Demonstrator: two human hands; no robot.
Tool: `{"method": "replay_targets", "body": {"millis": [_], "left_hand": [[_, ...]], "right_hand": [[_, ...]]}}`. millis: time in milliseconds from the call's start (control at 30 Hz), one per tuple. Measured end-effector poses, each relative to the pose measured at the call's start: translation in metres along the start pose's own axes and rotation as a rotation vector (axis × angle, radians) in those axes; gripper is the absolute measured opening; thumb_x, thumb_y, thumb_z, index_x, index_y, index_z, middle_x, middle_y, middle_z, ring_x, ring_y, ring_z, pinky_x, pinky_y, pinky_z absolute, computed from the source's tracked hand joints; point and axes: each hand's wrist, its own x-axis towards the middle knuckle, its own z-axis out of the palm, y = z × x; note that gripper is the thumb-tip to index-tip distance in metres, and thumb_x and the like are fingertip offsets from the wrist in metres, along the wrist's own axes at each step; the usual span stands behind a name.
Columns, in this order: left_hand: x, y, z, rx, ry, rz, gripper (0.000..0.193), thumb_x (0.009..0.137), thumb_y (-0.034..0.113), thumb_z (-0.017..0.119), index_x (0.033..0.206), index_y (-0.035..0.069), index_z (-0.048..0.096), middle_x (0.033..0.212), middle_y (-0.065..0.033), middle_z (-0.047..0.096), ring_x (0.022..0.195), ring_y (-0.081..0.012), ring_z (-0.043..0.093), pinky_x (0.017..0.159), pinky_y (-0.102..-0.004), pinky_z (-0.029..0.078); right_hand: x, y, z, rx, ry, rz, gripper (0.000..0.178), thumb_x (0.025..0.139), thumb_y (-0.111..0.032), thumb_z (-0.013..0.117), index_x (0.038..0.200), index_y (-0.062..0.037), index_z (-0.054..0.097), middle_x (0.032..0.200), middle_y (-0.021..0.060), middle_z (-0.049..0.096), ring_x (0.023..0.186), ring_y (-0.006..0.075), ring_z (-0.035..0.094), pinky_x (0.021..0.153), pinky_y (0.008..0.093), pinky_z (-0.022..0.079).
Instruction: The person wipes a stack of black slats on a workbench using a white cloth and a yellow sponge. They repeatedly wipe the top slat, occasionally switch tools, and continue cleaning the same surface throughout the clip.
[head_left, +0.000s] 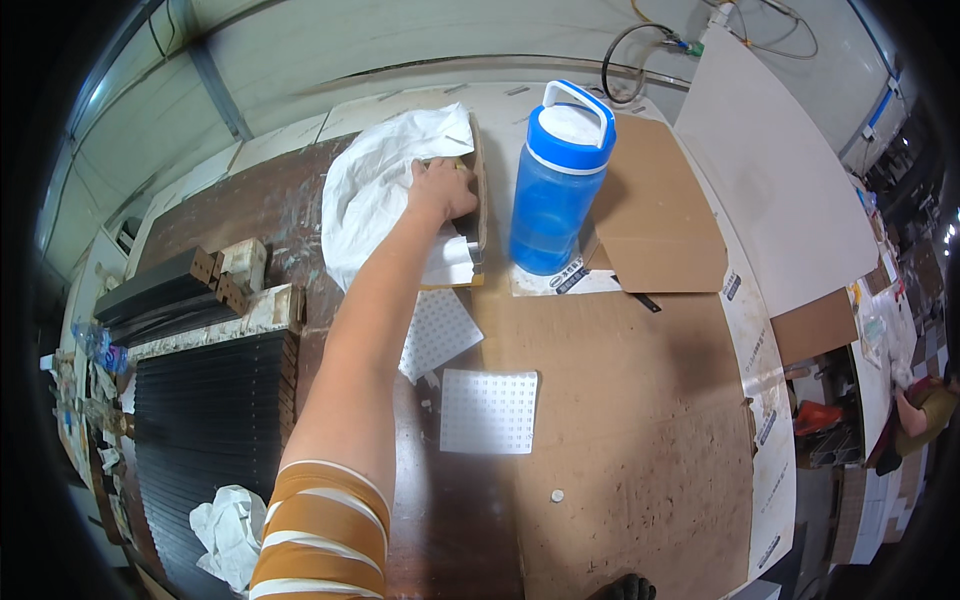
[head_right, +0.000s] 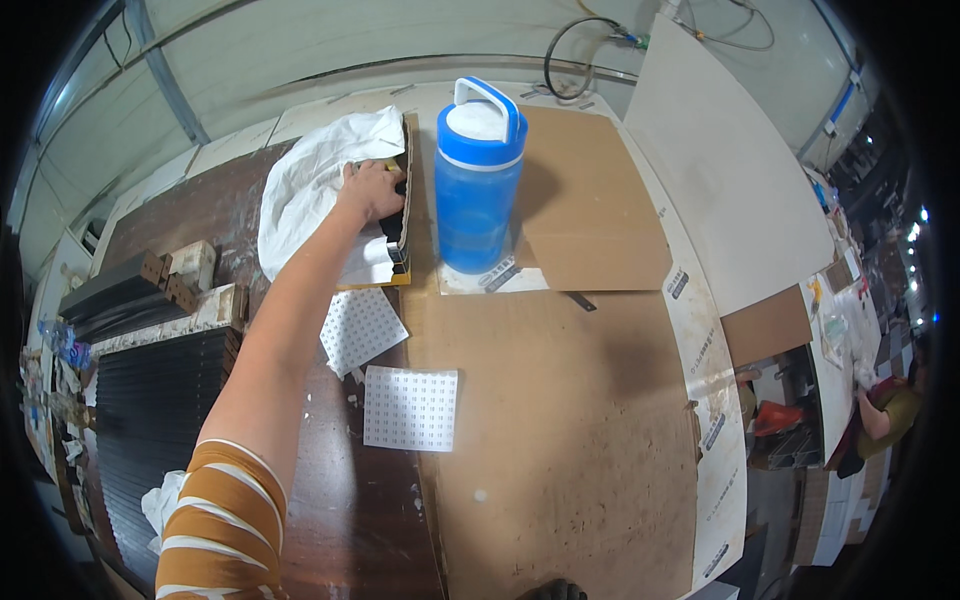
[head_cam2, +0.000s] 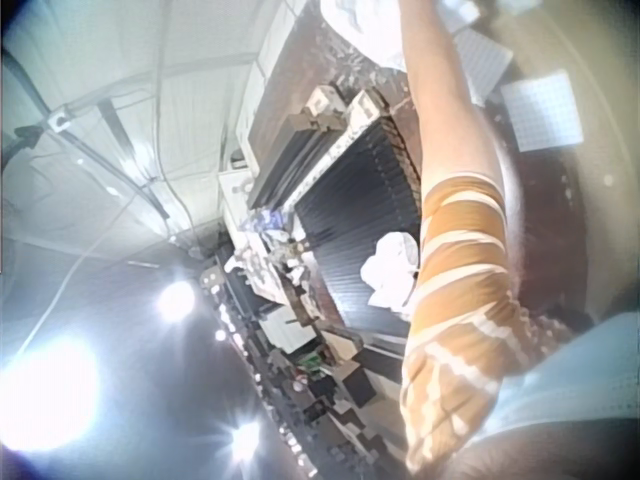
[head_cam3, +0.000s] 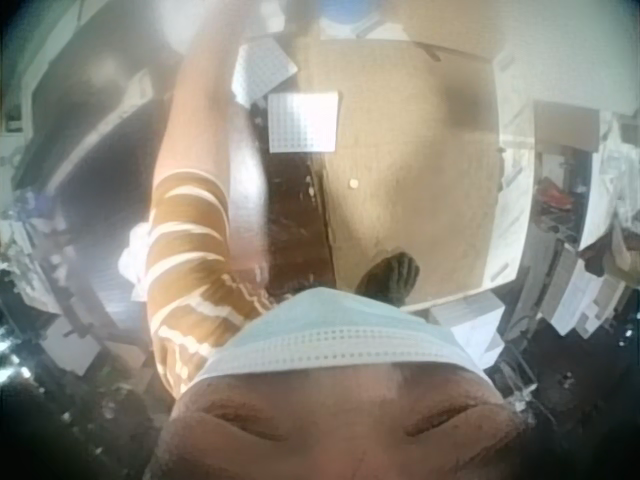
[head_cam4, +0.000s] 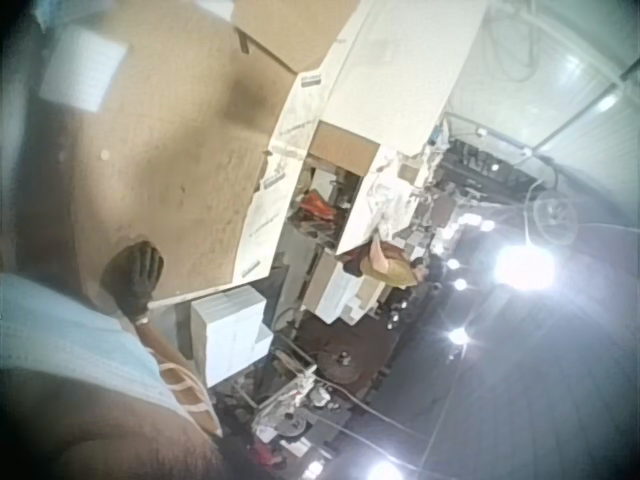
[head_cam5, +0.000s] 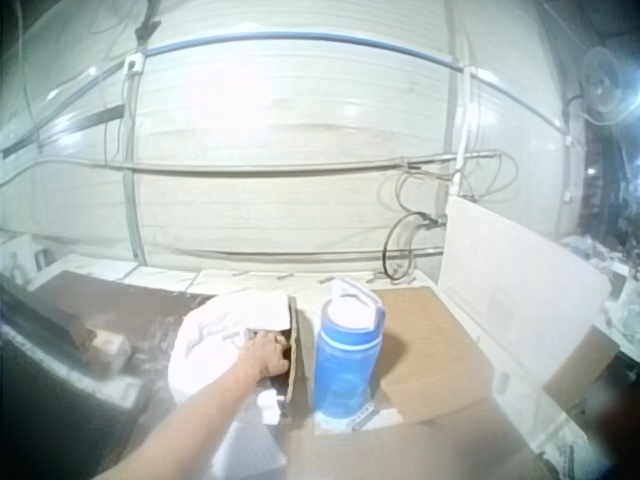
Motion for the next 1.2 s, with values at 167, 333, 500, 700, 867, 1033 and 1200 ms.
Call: {"method": "replay_targets", "body": {"millis": [167, 333, 500, 700, 867, 1033, 1200], "left_hand": [[-0.001, -0.001, -0.010, -0.103, 0.034, -0.096, 0.057, 0.088, 0.036, 0.058, 0.143, 0.027, 0.064, 0.148, -0.0104, 0.059, 0.143, -0.0291, 0.049, 0.121, -0.0664, 0.024], [-0.004, 0.000, -0.024, -0.147, -0.004, -0.085, 0.056, 0.083, 0.040, 0.064, 0.138, 0.029, 0.066, 0.136, -0.0073, 0.068, 0.140, -0.0306, 0.053, 0.115, -0.0718, 0.028], [-0.012, 0.002, -0.043, -0.132, 0.010, -0.079, 0.052, 0.075, 0.040, 0.074, 0.125, 0.031, 0.070, 0.125, -0.0047, 0.073, 0.132, -0.0300, 0.058, 0.112, -0.0692, 0.032], [-0.036, 0.001, -0.058, -0.112, 0.174, 0.090, 0.044, 0.076, 0.039, 0.075, 0.119, 0.027, 0.074, 0.119, -0.0063, 0.070, 0.131, -0.0292, 0.056, 0.114, -0.0700, 0.030], [-0.058, -0.002, -0.064, -0.062, 0.167, 0.200, 0.041, 0.079, 0.040, 0.074, 0.117, 0.024, 0.074, 0.118, -0.0069, 0.066, 0.128, -0.0281, 0.056, 0.115, -0.0723, 0.027], [-0.069, -0.005, -0.069, -0.124, 0.193, 0.222, 0.037, 0.075, 0.035, 0.077, 0.108, 0.021, 0.075, 0.109, -0.0075, 0.064, 0.123, -0.0297, 0.056, 0.114, -0.0718, 0.029], [-0.071, -0.003, -0.070, -0.193, 0.117, 0.205, 0.043, 0.070, 0.033, 0.078, 0.111, 0.024, 0.076, 0.113, -0.0084, 0.065, 0.125, -0.0302, 0.055, 0.105, -0.0700, 0.035]], "right_hand": [[-0.005, 0.001, 0.002, 0.014, -0.001, 0.008, 0.108, 0.068, -0.041, 0.088, 0.156, -0.0011, 0.040, 0.159, 0.0297, 0.041, 0.145, 0.0529, 0.037, 0.120, 0.0677, 0.026], [-0.007, 0.001, 0.004, 0.009, 0.017, 0.006, 0.112, 0.067, -0.043, 0.089, 0.157, -0.0004, 0.038, 0.159, 0.0314, 0.039, 0.146, 0.0525, 0.036, 0.121, 0.0671, 0.026], [-0.009, 0.003, 0.001, 0.007, 0.004, -0.007, 0.109, 0.068, -0.041, 0.088, 0.157, 0.0001, 0.039, 0.158, 0.0317, 0.040, 0.146, 0.0524, 0.037, 0.121, 0.0666, 0.026], [-0.011, 0.004, 0.007, -0.036, 0.019, -0.009, 0.105, 0.071, -0.039, 0.086, 0.156, 0.0007, 0.039, 0.158, 0.0316, 0.041, 0.146, 0.0520, 0.038, 0.121, 0.0658, 0.027], [-0.001, -0.005, 0.006, -0.143, 0.071, -0.035, 0.086, 0.079, -0.033, 0.078, 0.150, 0.0020, 0.043, 0.153, 0.0301, 0.045, 0.141, 0.0510, 0.042, 0.118, 0.0656, 0.030], [0.013, -0.017, -0.002, -0.129, 0.208, -0.076, 0.052, 0.091, -0.020, 0.062, 0.136, 0.0040, 0.057, 0.138, 0.0303, 0.061, 0.126, 0.0521, 0.058, 0.108, 0.0675, 0.043], [0.013, -0.016, -0.005, -0.123, 0.186, -0.061, 0.055, 0.089, -0.024, 0.066, 0.137, 0.0013, 0.058, 0.139, 0.0277, 0.061, 0.129, 0.0508, 0.058, 0.109, 0.0667, 0.043]]}}
